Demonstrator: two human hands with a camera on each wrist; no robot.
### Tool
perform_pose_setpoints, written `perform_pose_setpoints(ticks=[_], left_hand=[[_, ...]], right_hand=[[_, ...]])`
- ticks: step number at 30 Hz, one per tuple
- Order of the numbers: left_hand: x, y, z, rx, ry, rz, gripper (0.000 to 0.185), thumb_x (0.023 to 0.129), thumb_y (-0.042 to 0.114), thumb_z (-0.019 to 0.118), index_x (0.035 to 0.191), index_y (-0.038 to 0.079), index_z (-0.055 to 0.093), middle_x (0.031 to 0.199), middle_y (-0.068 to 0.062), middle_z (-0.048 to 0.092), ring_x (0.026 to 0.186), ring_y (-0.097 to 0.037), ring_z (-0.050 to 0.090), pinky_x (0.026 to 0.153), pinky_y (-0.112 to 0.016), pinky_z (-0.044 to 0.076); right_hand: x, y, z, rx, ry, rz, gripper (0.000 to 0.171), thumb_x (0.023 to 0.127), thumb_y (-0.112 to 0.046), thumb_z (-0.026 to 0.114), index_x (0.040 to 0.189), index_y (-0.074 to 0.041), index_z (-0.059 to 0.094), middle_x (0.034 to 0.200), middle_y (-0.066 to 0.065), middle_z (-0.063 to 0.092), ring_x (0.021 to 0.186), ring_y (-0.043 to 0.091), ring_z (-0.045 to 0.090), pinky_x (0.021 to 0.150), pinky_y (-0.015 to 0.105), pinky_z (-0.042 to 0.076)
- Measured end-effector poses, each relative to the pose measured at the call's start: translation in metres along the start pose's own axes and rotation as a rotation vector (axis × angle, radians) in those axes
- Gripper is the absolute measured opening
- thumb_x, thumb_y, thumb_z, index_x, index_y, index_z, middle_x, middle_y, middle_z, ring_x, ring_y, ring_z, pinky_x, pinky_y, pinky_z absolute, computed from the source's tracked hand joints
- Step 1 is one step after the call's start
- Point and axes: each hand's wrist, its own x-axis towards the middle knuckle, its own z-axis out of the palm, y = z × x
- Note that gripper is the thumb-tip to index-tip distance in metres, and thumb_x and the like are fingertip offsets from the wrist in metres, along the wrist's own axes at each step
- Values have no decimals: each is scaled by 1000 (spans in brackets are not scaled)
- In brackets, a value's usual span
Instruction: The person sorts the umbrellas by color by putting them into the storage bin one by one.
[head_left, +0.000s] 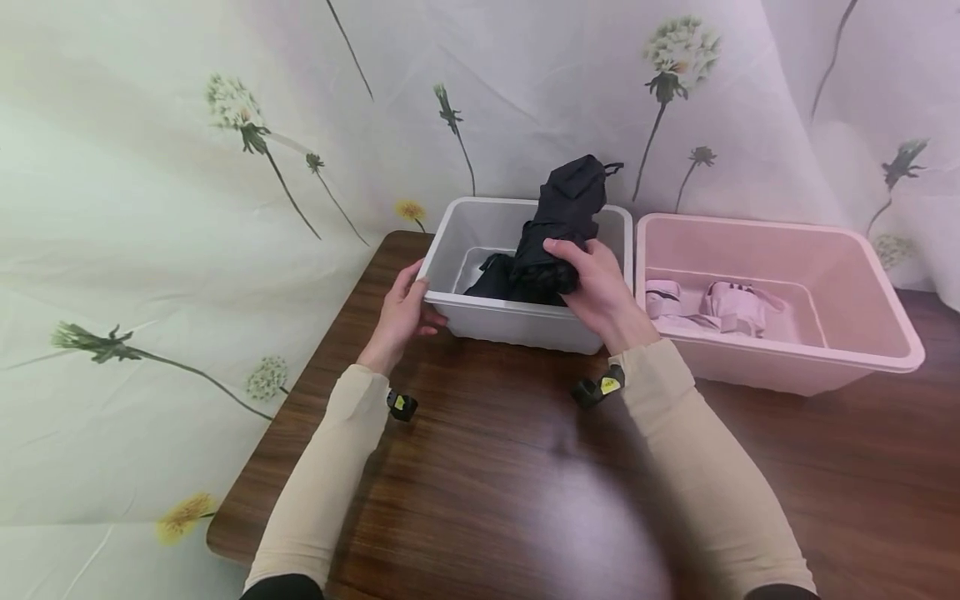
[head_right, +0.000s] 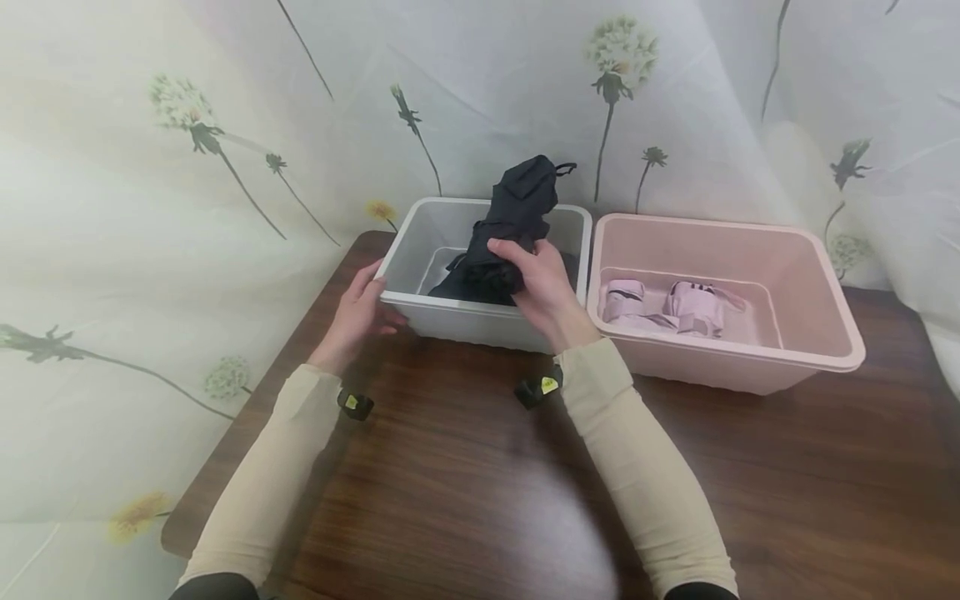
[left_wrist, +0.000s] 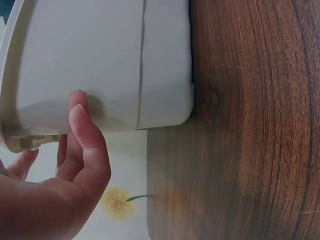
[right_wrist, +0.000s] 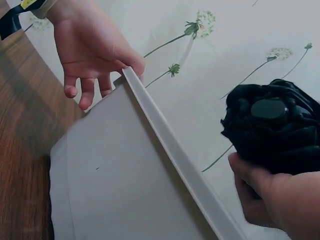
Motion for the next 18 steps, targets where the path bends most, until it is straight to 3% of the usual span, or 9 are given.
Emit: perform_pose_setpoints(ticks=[4,11,18], left_hand=[[0,-1,0,-3,1,6,41,96,33,33,136,35,30,113,-14,53,85,-40,60,70,-48,51],[0,-1,0,-8,3,10,40,96,33,33,136,35,30,113,-14,53,82,-38,62,69,-47,52],[9,-13,-3,-33,1,12,38,95,35,36,133,41,32,116,-13,52,77,-33,63,62,-40,53]], right_hand=[[2,4,0,-3,34,1,46,85,-2,55,125,-7,33,121,7,43,101,16,49,82,25,46],[7,8,4,12,98,14,52,85,-4,56,129,-3,30,127,6,39,108,16,46,89,26,42],[10,14,9,-55,69,11,55,82,-8,62,131,-5,36,129,8,44,111,16,48,97,32,38]])
